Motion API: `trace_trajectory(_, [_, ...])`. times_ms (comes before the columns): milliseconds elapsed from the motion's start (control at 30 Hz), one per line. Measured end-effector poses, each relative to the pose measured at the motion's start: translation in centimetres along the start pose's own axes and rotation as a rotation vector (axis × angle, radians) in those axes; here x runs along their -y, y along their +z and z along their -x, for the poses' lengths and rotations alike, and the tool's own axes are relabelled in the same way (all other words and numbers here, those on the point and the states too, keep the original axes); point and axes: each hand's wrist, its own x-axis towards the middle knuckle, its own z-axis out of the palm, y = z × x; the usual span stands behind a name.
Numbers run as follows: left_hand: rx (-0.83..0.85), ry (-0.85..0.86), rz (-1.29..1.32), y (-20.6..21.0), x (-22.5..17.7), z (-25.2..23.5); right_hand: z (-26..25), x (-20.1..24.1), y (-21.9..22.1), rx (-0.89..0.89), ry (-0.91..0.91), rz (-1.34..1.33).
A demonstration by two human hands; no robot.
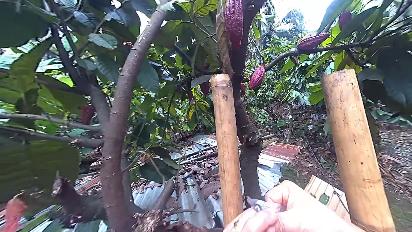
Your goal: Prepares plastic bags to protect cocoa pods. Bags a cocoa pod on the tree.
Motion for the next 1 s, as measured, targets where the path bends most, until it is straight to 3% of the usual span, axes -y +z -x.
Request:
trace_trajectory(100, [-0.060, 0.011, 0.015, -0.3, -0.1, -0.1, 0.3, -0.7, -0.4, 0.066, -0.044, -0.174])
trace_trajectory(200, [-0.151, 0.018, -0.014, -1.3, 0.7, -0.2, 0.1, -0.1, -1.8, -0.008, -0.011, -0.319])
trace_trajectory(400, [-0.370, -0.040, 0.003, -3.3, 0.7, -0.7, -1.6, 3.2, -2.7, -0.162, -0.031, -0.202])
trace_trajectory(500, [-0.438, 0.021, -0.053, -2.5, 2.1, -0.7, -2.6, 3.3, -1.2, -0.087, 0.088, -0.290])
trace_trajectory(633, [-0.371, 0.028, -0.036, -1.5, 3.3, 0.1, -3.1, 2.2, 1.1, -0.152, 0.086, -0.293])
trace_trajectory(733, [-0.242, 0.007, 0.029, -1.4, 3.2, 0.9, -2.9, 2.1, 0.0, -0.262, 0.019, -0.175])
trace_trajectory(900, [-0.419, -0.156, 0.127, -2.6, 1.3, 3.1, -1.9, 2.8, -4.6, -0.448, 0.056, -0.140])
trace_trajectory(1000, [-0.487, -0.238, 0.146, -3.3, 1.4, 4.1, -1.9, 2.7, -4.3, -0.395, 0.105, -0.131])
